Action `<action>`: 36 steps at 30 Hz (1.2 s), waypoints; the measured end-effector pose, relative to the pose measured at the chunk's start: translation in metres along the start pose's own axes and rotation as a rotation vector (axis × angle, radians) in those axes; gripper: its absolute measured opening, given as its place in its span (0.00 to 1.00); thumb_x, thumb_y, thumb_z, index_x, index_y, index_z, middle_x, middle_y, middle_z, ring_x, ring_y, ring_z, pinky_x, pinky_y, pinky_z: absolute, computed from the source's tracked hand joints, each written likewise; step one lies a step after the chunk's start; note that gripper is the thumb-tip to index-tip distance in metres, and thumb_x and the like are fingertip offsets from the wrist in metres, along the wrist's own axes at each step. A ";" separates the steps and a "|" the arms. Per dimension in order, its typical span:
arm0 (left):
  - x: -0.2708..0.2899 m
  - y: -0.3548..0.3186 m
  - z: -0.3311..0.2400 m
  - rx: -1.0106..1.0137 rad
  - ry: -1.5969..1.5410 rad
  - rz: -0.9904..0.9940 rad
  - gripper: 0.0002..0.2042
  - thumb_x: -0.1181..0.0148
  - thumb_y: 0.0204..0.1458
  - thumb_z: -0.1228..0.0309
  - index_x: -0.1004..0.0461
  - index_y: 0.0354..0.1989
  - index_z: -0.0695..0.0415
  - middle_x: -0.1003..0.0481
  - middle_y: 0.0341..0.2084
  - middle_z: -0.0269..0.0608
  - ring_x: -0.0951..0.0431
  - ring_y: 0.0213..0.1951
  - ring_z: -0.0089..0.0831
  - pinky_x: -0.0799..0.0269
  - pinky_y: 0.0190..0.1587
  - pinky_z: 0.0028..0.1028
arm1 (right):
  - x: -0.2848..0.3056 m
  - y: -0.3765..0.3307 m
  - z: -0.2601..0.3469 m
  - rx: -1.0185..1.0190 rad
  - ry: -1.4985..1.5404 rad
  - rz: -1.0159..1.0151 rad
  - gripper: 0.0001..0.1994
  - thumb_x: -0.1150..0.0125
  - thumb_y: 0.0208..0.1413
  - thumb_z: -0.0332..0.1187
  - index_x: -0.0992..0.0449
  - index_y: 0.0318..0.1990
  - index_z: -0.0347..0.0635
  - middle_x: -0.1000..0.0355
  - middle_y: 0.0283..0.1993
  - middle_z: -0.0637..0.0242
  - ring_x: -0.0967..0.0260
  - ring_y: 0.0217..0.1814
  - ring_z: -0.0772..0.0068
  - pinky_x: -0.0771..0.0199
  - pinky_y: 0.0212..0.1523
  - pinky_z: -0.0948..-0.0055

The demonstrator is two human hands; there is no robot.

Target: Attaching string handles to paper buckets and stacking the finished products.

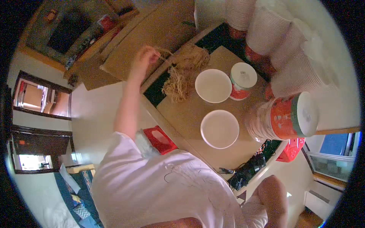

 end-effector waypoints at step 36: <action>-0.161 -0.284 0.068 -0.344 0.332 0.811 0.15 0.42 0.46 0.75 0.26 0.45 0.58 0.27 0.34 0.40 0.26 0.37 0.37 0.30 0.39 0.33 | -0.080 -0.347 -0.136 -1.609 -0.214 -0.653 0.11 0.56 0.62 0.32 0.27 0.34 0.38 0.38 0.23 0.75 0.44 0.25 0.84 0.42 0.26 0.81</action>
Point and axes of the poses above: each hand's wrist, its own y-axis towards the middle knuckle, its own x-axis out of the back of the hand, z = x × y, the point moved 9 cm from there along y, towards the middle knuckle
